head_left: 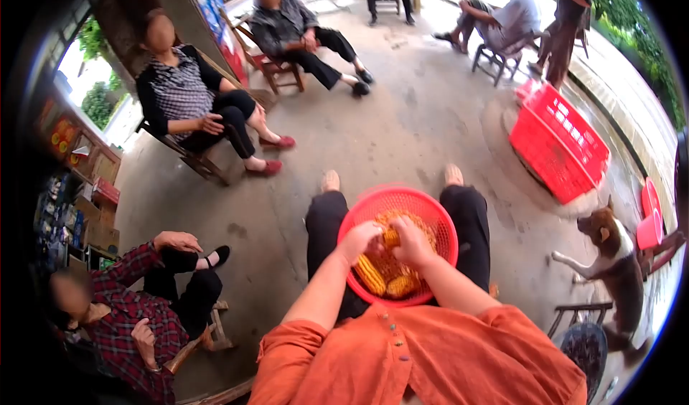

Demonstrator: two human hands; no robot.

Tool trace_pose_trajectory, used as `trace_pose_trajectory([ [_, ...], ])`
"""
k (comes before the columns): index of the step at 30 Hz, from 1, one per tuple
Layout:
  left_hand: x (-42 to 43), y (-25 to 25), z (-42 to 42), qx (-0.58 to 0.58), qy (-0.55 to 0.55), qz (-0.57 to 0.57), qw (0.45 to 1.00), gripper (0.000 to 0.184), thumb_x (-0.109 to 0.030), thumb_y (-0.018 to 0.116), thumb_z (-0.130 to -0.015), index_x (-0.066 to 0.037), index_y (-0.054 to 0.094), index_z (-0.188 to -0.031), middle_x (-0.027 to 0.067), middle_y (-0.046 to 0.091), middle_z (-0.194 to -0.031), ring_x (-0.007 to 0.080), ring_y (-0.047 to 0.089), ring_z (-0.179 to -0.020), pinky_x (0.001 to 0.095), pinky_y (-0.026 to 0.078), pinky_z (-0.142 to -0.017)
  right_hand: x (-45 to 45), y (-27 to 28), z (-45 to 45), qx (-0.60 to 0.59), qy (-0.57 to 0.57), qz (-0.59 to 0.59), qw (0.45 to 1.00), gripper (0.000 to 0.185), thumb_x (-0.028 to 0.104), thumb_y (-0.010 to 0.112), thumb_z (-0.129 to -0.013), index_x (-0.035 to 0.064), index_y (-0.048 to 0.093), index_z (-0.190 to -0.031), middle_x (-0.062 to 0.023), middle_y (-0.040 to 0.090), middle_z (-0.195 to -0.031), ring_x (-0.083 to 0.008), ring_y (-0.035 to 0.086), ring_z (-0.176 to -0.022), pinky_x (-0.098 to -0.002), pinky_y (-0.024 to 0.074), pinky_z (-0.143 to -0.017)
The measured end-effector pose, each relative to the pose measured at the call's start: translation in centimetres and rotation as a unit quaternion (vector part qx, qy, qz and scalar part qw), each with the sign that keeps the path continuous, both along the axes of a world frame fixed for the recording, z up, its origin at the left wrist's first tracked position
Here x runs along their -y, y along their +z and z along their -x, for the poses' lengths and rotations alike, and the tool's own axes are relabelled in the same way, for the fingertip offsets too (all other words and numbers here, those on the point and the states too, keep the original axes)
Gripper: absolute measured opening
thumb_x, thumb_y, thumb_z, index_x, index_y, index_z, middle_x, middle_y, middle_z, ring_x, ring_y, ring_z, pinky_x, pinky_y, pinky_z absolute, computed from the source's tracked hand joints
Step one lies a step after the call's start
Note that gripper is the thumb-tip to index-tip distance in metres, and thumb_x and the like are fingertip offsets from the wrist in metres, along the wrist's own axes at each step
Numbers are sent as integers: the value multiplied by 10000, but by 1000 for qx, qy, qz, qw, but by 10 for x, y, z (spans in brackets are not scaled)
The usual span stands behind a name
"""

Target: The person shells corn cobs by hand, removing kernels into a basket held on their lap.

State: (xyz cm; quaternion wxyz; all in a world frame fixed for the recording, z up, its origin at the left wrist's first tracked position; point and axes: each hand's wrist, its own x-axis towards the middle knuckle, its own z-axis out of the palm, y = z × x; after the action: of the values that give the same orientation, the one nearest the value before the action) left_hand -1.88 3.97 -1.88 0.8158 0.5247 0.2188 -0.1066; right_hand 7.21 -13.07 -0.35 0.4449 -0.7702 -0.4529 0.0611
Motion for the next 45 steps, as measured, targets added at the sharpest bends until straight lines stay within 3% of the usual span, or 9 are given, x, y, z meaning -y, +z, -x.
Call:
trace_pose_trajectory([
  [4, 1, 0, -4, 58, 3, -88, 994, 181, -220, 609, -922, -95, 613, -1052, 24, 638, -816, 117, 629, -673, 281, 537, -607, -3, -3, 4, 41, 11, -30, 999, 492, 23, 671, -653, 48, 541, -1126, -219, 570, -1030, -419, 556, -1001, -457, 475, -869],
  [5, 3, 11, -3, 46, 18, -86, 995, 135, -209, 600, -926, -85, 623, -972, 16, 620, -778, 109, 603, -619, 264, 521, -582, -3, -7, 1, 44, 30, -45, 998, 495, 54, 700, -657, 53, 539, -1125, -208, 573, -1025, -404, 562, -999, -447, 477, -872],
  [13, -4, 0, -4, 45, 17, -31, 998, 134, -171, 562, -919, -86, 598, -1017, 24, 617, -765, 111, 601, -622, 250, 494, -567, 2, 21, 8, -11, 46, 2, 999, 487, 128, 722, -693, 32, 576, -1148, -193, 594, -1058, -368, 574, -1025, -401, 467, -896],
  [17, -4, -5, -7, 54, 0, -22, 998, 159, -116, 587, -898, -77, 576, -1051, 29, 617, -850, 113, 615, -685, 265, 520, -623, 3, 22, 10, -9, 30, 8, 999, 468, 110, 712, -677, 33, 596, -1123, -194, 604, -1042, -369, 583, -1017, -398, 471, -895],
  [28, -1, -14, -8, 91, 1, -131, 987, 169, -72, 575, -851, -37, 601, -1015, 30, 597, -893, 106, 578, -812, 241, 483, -712, 0, 23, 14, 21, 37, 35, 998, 473, 83, 716, -676, 38, 587, -1129, -207, 602, -1052, -387, 573, -1027, -418, 467, -902],
  [30, 1, -13, -7, 102, 11, -203, 974, 163, -54, 573, -827, -34, 603, -986, 17, 583, -877, 95, 549, -821, 231, 457, -719, 0, 16, 13, 30, 43, 22, 998, 488, 97, 729, -685, 37, 584, -1148, -207, 604, -1085, -384, 573, -1051, -412, 467, -912],
  [38, 1, -18, -8, 107, 9, -224, 969, 133, -26, 583, -827, -46, 606, -957, -4, 568, -814, 79, 521, -729, 234, 440, -644, 0, 4, 9, 18, 46, 27, 998, 512, 109, 730, -683, 33, 581, -1167, -201, 609, -1099, -370, 577, -1069, -406, 467, -923],
  [44, -3, -27, -8, 141, 34, -331, 933, 195, 59, 551, -785, -25, 639, -937, 77, 655, -901, 175, 626, -854, 288, 495, -787, -1, 2, 11, 19, 32, 52, 998, 514, 130, 726, -663, 41, 587, -1149, -205, 606, -1081, -372, 575, -1057, -411, 465, -930],
  [45, -3, -28, -8, 135, 35, -295, 945, 216, 38, 550, -792, -18, 632, -983, 71, 649, -886, 175, 624, -814, 285, 499, -755, -1, -3, 9, 15, 34, 43, 998, 507, 135, 729, -670, 39, 586, -1146, -208, 604, -1074, -375, 576, -1051, -410, 466, -927],
])
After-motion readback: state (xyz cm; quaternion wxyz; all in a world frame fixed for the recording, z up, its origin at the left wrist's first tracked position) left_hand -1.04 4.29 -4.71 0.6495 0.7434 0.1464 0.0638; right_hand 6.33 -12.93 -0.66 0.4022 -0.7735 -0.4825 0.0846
